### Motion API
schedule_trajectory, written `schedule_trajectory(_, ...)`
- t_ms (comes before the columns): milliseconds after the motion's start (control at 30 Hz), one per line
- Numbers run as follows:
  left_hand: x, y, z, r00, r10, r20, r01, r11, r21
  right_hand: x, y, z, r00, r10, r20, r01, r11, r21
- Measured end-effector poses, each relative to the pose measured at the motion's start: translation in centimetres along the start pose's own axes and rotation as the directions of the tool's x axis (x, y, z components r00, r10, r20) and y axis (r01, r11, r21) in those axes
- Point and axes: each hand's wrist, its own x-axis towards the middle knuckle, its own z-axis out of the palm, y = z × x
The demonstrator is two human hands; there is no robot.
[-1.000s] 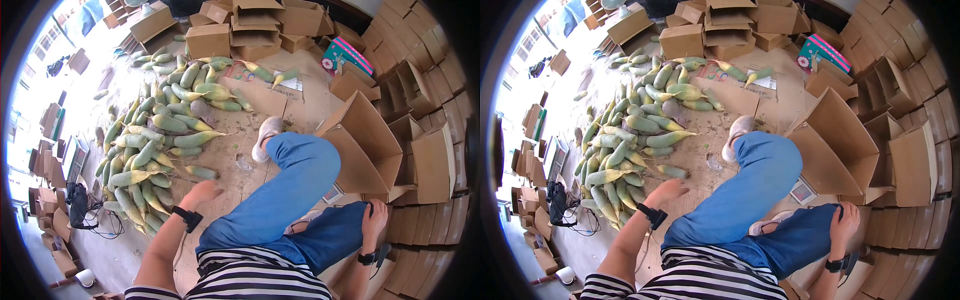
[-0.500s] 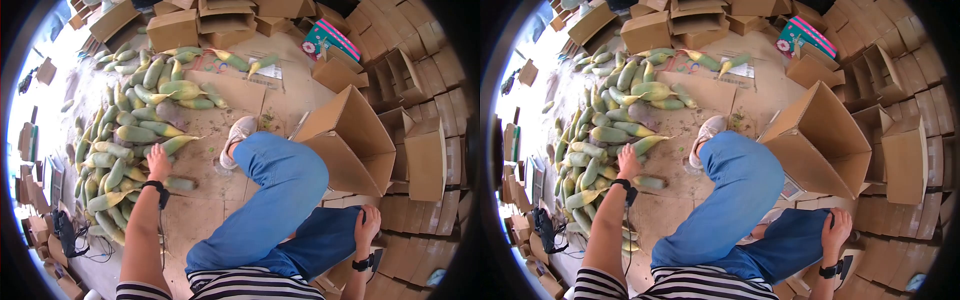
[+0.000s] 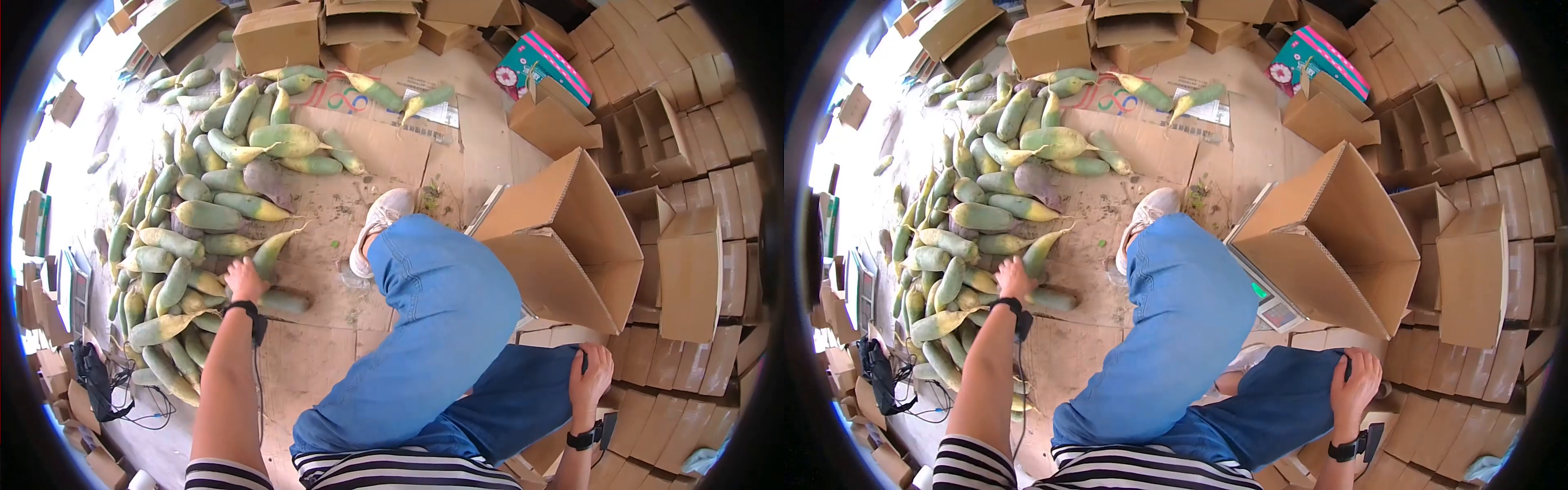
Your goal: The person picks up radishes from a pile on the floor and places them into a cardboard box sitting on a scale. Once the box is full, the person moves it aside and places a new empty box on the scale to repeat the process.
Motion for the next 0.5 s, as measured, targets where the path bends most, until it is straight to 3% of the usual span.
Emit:
schedule_trajectory(133, -3.9, -1.9, 3.9, 0.994, 0.020, 0.106, 0.025, 0.912, -0.410, -0.3, 0.2, 0.0, 0.999, -0.004, -0.033, 0.005, 1.000, 0.022)
schedule_trajectory(200, -6.4, -1.3, 5.0, 0.982, 0.076, 0.170, 0.012, 0.887, -0.462, -0.7, 0.6, 0.1, 0.998, -0.001, -0.059, 0.002, 1.000, 0.022)
schedule_trajectory(333, -10.9, -0.7, 6.2, 0.950, 0.223, 0.219, -0.006, 0.713, -0.701, -0.8, 0.2, -0.4, 0.988, -0.020, -0.154, 0.031, 0.997, 0.072)
schedule_trajectory(400, -12.1, -0.7, 7.5, 0.950, 0.254, 0.182, -0.004, 0.594, -0.805, -0.9, 0.4, -0.3, 0.978, -0.037, -0.205, 0.059, 0.993, 0.099)
schedule_trajectory(500, -13.5, 0.2, 3.4, 0.977, 0.204, 0.066, -0.074, 0.609, -0.790, -0.8, 0.4, -0.3, 0.974, -0.042, -0.224, 0.078, 0.985, 0.156)
